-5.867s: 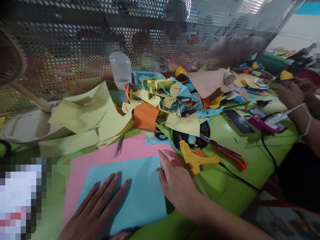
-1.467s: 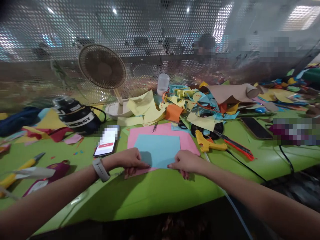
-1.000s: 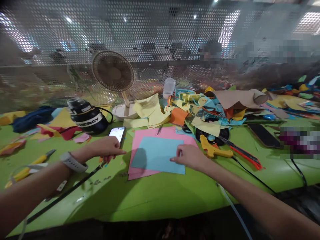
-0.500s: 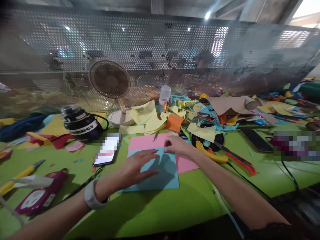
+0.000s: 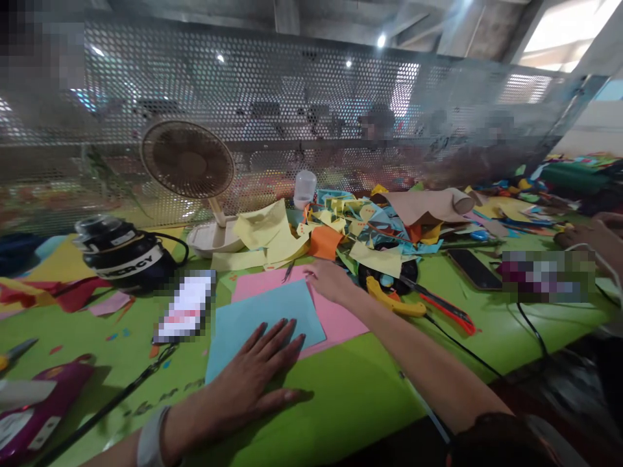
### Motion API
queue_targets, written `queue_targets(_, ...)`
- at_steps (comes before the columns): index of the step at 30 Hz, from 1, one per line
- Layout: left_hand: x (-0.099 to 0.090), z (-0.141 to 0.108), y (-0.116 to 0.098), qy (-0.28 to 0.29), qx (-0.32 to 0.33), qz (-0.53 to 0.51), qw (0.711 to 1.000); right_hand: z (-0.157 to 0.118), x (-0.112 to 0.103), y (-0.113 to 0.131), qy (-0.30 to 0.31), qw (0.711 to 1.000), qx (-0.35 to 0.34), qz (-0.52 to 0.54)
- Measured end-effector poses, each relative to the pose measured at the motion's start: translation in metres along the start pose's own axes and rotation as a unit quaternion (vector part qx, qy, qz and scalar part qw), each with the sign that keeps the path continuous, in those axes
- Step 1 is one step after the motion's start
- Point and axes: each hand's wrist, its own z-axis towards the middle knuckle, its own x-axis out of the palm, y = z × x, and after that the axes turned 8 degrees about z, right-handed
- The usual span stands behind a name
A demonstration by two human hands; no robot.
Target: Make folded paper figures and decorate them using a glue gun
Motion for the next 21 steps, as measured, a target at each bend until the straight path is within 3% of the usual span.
queue_targets(4, 0.002, -0.003, 0.008, -0.014, 0.02, 0.009, 1.0, -0.03, -0.039, -0.022, -0.019, 0.997, 0.057, -0.042)
queue_targets(7, 0.005, -0.007, 0.015, -0.021, 0.031, 0.018, 0.999, -0.075, -0.077, -0.052, -0.024, 0.991, 0.11, -0.073)
queue_targets(10, 0.008, -0.009, 0.02, -0.039, 0.029, 0.027, 0.998, -0.127, -0.103, -0.089, 0.012, 0.967, 0.22, -0.126)
queue_targets(12, 0.009, -0.007, 0.021, -0.053, 0.022, 0.034, 0.998, -0.153, -0.109, -0.109, 0.025, 0.949, 0.277, -0.148)
queue_targets(16, 0.012, 0.0, 0.022, -0.067, -0.025, 0.07, 0.995, -0.176, -0.105, -0.13, 0.032, 0.953, 0.273, -0.129)
queue_targets(21, 0.017, 0.002, 0.024, -0.082, -0.045, 0.1, 0.991, -0.199, -0.113, -0.149, -0.1, 0.948, 0.275, -0.127)
